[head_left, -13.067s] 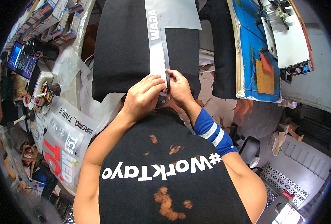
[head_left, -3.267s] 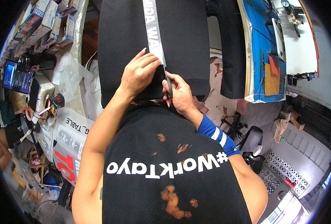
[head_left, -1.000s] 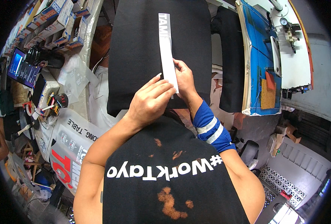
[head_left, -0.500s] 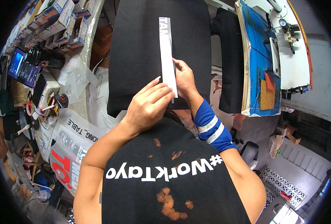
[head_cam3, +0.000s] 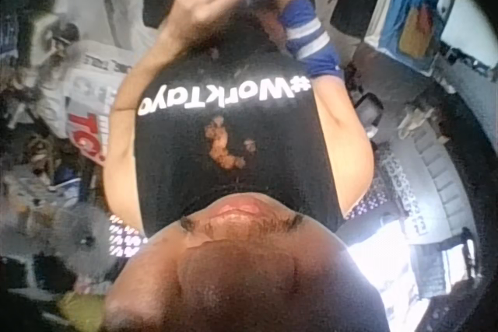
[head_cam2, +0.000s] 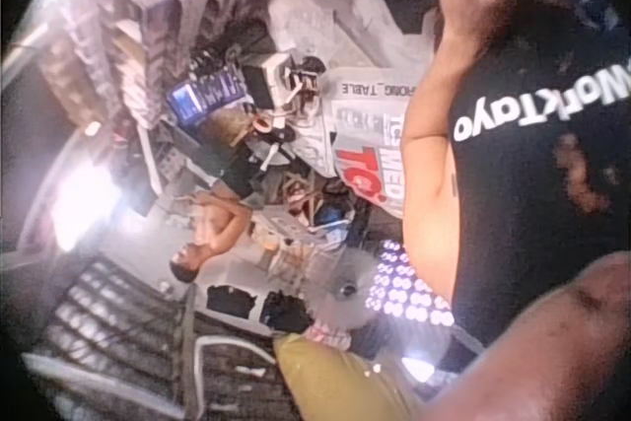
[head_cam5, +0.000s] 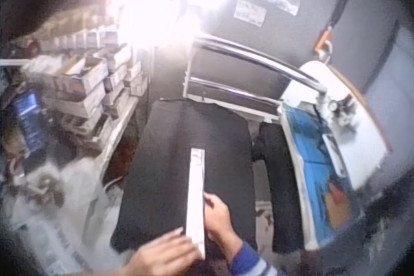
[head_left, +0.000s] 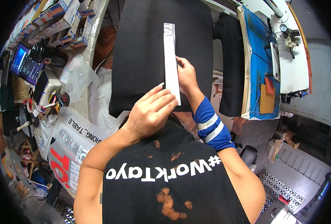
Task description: The person places a white t-shirt on a heat press, then switches to a black t-shirt, cuts a printed transfer with scissors, and applies it to the shirt. The person repeats the process with another black t-shirt, cutting and applying a second transfer.
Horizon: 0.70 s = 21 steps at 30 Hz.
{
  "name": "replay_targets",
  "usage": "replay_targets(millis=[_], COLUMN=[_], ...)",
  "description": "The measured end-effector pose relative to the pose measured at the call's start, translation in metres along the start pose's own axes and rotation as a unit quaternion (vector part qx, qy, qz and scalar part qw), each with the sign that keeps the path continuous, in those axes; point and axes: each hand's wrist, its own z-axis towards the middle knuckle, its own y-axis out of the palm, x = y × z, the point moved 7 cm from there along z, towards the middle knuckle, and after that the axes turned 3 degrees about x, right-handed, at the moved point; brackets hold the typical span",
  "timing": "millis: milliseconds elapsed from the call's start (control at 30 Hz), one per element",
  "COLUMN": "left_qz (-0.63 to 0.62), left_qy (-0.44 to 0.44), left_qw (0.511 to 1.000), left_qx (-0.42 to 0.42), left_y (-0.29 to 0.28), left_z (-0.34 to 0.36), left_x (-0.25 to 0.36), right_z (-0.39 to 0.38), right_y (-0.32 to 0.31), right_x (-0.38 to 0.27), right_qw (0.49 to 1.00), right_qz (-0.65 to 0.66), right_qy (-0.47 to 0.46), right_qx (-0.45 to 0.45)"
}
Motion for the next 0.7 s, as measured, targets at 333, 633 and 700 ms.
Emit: replay_targets(millis=[333, 633, 700], left_qz=[-0.007, -0.003, -0.006], left_qy=[0.007, 0.0, 0.007], left_qw=[1.0, 1.0, 1.0], left_qx=[0.012, 0.0, 0.005], left_y=[-0.011, -0.014, -0.016], left_z=[-0.005, -0.008, -0.01], left_x=[0.011, 0.011, 0.013], right_z=[0.017, 0.016, 0.022], right_y=[0.004, 0.002, 0.002], right_x=[-0.011, -0.013, -0.017], right_qw=[1.0, 1.0, 1.0], right_qz=[0.009, -0.012, 0.007], right_qy=[-0.013, 0.015, -0.007], right_qx=[0.021, 0.021, 0.019])
